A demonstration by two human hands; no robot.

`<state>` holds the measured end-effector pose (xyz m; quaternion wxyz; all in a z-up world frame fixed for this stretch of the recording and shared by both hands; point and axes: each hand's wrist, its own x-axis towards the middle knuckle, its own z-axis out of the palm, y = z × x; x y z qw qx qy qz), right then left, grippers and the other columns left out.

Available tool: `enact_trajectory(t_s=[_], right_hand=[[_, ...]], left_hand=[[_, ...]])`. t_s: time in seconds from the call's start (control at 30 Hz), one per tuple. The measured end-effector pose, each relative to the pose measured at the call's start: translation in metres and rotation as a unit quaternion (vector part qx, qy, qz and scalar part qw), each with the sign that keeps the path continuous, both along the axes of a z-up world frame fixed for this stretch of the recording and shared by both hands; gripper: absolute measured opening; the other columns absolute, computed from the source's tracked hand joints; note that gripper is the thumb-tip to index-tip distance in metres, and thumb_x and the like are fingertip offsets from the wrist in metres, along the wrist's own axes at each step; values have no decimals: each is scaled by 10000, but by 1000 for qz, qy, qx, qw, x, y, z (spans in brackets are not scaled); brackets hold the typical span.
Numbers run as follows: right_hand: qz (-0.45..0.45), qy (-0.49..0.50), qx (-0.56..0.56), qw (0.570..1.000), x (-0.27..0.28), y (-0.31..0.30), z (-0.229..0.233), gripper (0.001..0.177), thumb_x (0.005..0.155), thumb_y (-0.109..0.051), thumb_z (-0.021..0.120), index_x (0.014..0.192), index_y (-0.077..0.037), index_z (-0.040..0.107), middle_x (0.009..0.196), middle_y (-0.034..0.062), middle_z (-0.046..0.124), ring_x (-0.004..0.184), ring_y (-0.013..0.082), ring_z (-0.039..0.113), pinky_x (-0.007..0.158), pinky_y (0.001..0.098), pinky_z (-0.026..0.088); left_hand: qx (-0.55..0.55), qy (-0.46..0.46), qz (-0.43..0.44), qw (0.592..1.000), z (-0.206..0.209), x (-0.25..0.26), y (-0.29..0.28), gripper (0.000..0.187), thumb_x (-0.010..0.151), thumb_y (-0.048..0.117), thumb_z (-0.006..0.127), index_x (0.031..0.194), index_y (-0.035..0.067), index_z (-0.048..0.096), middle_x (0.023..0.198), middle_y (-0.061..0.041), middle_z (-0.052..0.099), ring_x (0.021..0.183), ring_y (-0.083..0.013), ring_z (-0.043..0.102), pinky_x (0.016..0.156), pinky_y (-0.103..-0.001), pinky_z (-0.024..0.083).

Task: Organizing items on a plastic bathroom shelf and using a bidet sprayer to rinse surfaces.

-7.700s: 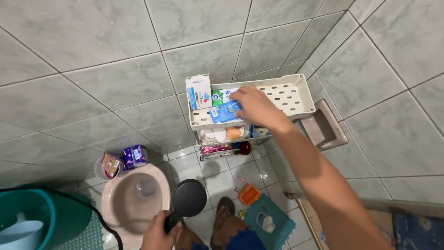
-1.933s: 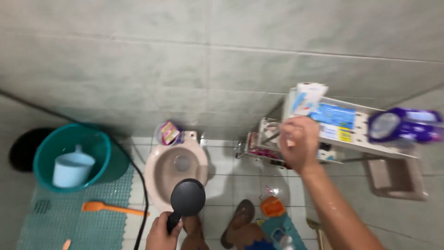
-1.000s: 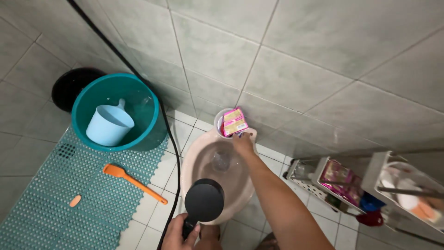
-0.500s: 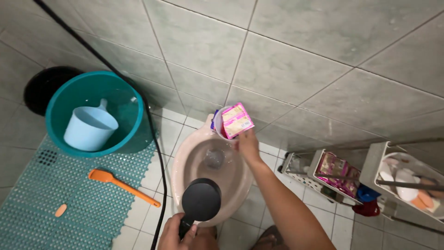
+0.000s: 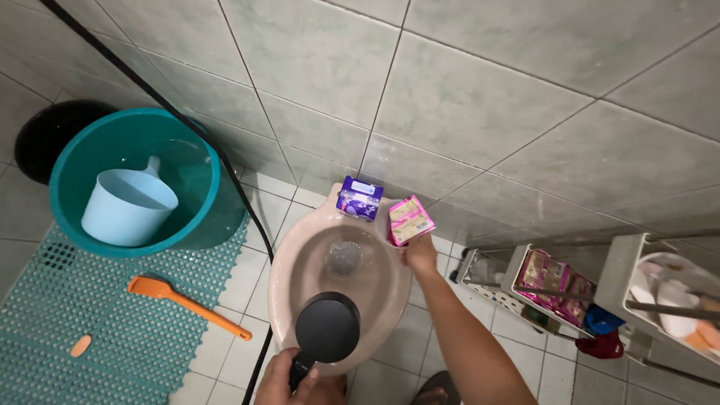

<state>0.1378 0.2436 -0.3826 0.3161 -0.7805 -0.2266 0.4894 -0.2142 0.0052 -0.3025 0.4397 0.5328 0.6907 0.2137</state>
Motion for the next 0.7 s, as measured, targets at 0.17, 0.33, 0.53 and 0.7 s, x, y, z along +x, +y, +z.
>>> enact_trajectory(t_s=[0.17,0.33,0.53,0.7], right_hand=[[-10,38,8,999,-5,12,-30,213,1061,-189,380,1131,-49,526,724,122,642,506,200,600,444,373,505],[5,139,-18,990,4,20,-44,312,1100,-338,400,1088,-69,557,758,89,649,568,175,630,530,332,560],[72,43,-100,991,-2,11,0,452,1006,-343,748,970,87,613,852,202,601,690,309,517,603,504,371],[340,-367,379,779,-64,43,104,803,642,-194,824,1374,-46,528,1437,263,520,1323,435,476,1116,514,377]], left_hand=[[-32,53,14,998,31,14,9,578,769,288,843,1255,65,622,1073,-176,707,1027,-289,747,884,-378,586],[0,36,7,999,19,10,7,563,757,273,845,1238,70,637,1036,-179,710,996,-292,758,842,-382,604],[-17,37,4,999,6,5,5,559,769,283,847,1241,72,634,1031,-176,706,997,-289,760,855,-384,599],[-30,64,15,997,28,11,18,587,760,285,844,1259,68,623,1077,-175,690,1022,-307,742,869,-385,588]])
